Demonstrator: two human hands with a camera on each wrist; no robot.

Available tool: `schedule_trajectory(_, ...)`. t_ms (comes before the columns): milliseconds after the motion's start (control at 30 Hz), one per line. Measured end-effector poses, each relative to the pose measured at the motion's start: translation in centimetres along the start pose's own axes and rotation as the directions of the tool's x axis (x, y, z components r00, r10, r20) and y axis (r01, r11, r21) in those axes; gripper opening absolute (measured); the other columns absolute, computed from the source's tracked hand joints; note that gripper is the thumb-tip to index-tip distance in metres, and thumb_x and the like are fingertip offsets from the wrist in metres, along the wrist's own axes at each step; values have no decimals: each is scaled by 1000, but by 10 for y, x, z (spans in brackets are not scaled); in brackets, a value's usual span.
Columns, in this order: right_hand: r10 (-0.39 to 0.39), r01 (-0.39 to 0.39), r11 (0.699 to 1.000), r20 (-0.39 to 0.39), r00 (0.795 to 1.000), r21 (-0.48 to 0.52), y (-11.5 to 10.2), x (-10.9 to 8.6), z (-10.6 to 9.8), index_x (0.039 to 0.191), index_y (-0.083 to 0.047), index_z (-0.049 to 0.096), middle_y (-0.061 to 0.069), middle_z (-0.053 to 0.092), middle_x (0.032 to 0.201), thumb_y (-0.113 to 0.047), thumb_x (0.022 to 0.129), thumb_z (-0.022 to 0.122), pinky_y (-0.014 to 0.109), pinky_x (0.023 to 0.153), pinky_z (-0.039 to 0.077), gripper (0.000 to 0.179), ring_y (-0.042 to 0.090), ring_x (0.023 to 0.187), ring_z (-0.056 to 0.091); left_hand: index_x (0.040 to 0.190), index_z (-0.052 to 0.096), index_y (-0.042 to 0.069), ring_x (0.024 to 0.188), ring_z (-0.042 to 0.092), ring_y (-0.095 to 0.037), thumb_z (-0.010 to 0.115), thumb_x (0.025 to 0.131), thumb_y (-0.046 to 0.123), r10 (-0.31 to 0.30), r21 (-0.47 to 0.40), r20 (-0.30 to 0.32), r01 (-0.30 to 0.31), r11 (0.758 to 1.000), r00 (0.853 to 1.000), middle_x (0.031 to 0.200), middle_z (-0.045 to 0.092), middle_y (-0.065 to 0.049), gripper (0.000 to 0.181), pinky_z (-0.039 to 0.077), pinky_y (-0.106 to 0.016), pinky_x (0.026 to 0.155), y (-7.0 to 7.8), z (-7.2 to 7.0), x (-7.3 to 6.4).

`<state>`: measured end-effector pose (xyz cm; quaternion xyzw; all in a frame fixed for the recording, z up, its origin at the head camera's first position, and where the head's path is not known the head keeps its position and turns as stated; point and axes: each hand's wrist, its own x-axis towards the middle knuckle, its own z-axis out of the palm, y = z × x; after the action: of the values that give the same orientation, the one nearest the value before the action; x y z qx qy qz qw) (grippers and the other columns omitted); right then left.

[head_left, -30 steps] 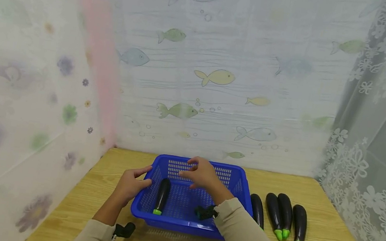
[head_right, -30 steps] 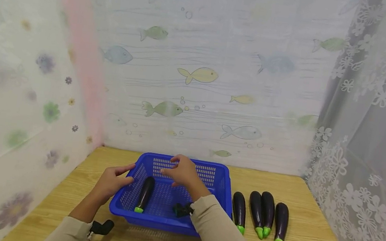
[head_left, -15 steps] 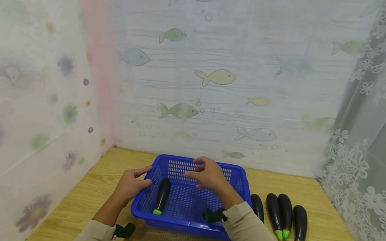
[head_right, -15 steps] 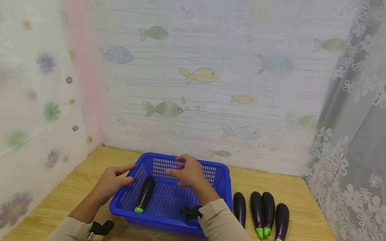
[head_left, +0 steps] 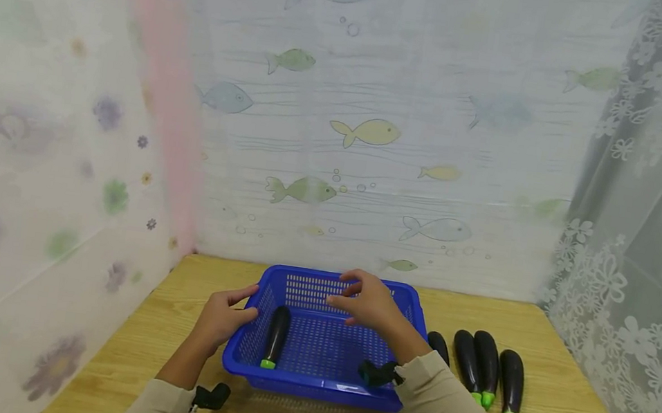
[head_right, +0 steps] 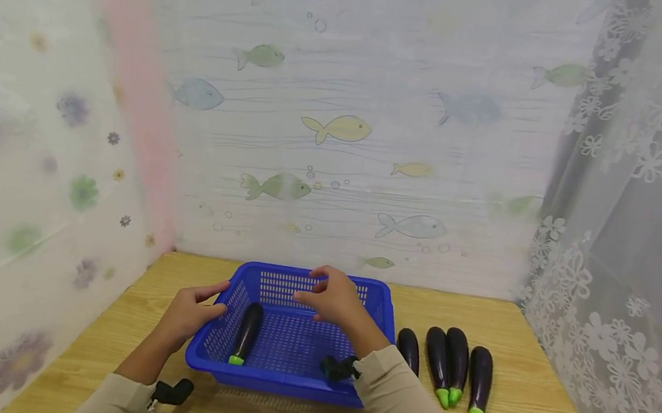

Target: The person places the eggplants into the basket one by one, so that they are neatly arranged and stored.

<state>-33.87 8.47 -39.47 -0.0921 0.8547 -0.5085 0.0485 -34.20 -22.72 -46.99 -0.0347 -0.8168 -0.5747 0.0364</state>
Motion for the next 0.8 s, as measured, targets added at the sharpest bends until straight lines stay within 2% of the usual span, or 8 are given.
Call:
schedule_trajectory(233,-6,6,1000,-14,1000,-11,2,-5,-9,144,-10,56,19,65,127,-28,89,82,46,73,63,64,30,88,75,148,59,12,122,67,-41,71,91,12,8,-1,5,-8,1000,1000,156,52,-14,58,62,-47,85,2,1,0)
schedule_trajectory(600,2,-4,999,-40,999,-32,14,-12,-23,145,-12,56,21,62,134,-27,89,81,48,77,63,63,38,100,73,151,53,9,128,62,-45,68,96,11,14,6,61,-15,1000,998,160,44,-19,57,61,-49,87,7,-1,-1)
schedule_trajectory(800,23,-24,999,-55,998,-21,22,-16,-32,146,-12,55,23,60,137,-27,89,82,46,77,63,64,40,106,71,156,46,8,135,54,-49,61,101,13,24,101,68,-31,994,997,163,39,-20,57,56,-56,96,13,2,-6)
